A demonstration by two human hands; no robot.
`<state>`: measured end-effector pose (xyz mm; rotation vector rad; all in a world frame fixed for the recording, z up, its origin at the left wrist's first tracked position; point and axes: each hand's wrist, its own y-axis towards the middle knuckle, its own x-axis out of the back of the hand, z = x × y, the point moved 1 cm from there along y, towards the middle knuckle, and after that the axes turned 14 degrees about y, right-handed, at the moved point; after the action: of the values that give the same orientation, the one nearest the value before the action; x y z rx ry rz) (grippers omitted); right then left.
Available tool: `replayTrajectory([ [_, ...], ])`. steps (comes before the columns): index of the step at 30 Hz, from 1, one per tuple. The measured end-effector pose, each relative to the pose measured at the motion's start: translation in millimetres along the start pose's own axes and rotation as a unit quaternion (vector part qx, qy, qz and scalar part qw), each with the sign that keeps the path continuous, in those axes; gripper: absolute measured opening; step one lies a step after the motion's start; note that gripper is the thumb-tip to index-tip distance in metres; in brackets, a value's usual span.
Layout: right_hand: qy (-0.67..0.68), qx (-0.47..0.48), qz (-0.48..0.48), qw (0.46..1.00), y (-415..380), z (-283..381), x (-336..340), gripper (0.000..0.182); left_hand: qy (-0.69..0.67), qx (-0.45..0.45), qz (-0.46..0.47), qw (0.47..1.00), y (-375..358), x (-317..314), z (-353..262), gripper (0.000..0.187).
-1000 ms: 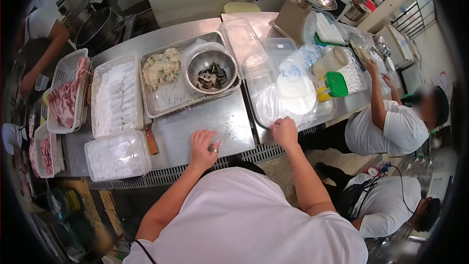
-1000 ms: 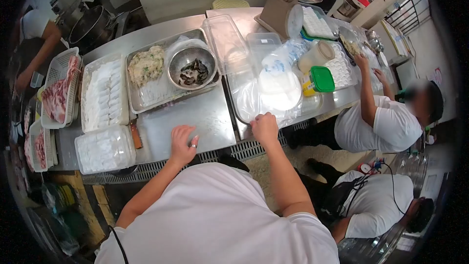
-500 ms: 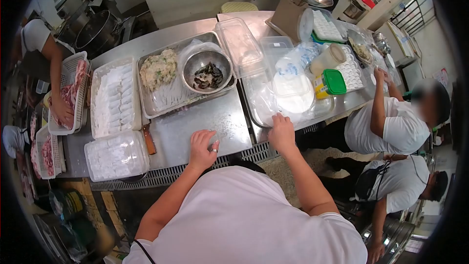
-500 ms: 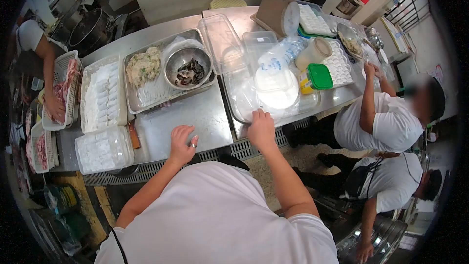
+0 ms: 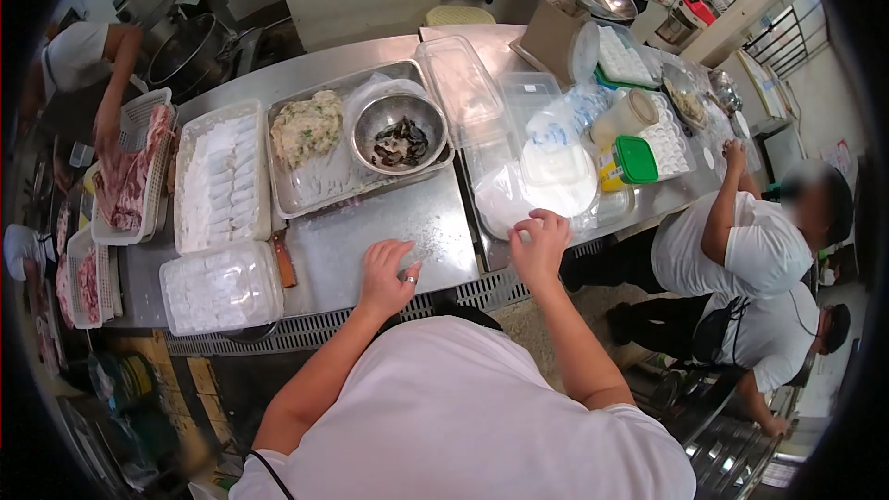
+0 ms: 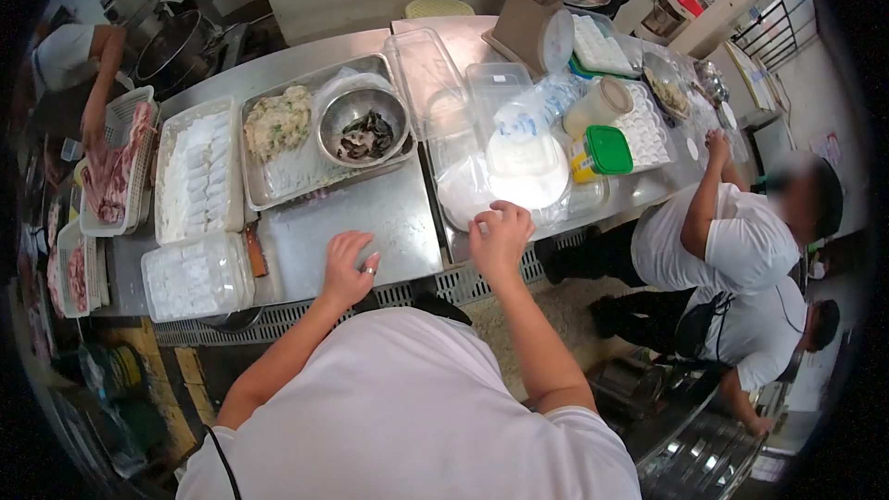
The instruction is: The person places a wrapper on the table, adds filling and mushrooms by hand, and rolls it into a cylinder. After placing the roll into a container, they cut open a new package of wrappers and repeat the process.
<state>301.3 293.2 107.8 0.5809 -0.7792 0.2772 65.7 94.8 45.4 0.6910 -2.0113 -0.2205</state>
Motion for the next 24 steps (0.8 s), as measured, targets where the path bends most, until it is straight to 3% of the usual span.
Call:
replayTrajectory([
  [3,-0.053,0.161,0.025,0.985,-1.0,19.7,-0.3,0.012,-0.020,0.011,0.013,1.000,8.0,1.2,-8.0,0.043],
  [9,0.047,0.217,0.118,0.968,-33.1,50.9,-27.8,0.015,-0.002,-0.070,0.048,0.996,43.8,2.0,-38.1,0.050],
  [12,0.120,0.209,0.155,0.958,-43.1,49.8,-42.1,0.021,0.074,-0.156,0.063,0.983,46.8,-21.6,-20.6,0.045],
  [13,0.130,0.183,0.171,0.959,-41.5,55.2,-35.7,0.031,0.075,-0.148,0.060,0.984,45.5,-26.7,-13.4,0.041],
  [16,0.139,0.116,0.165,0.969,-36.6,38.6,-33.4,0.034,0.082,-0.119,0.049,0.988,43.7,-23.8,6.5,0.032],
  [19,0.061,0.035,0.125,0.990,-27.9,8.7,-41.1,0.039,0.098,-0.073,0.040,0.992,29.0,-5.7,23.9,0.026],
  [24,-0.085,-0.034,0.168,0.982,-6.3,-23.1,-49.7,0.052,0.137,-0.009,0.011,0.991,-4.7,18.4,45.3,0.026],
])
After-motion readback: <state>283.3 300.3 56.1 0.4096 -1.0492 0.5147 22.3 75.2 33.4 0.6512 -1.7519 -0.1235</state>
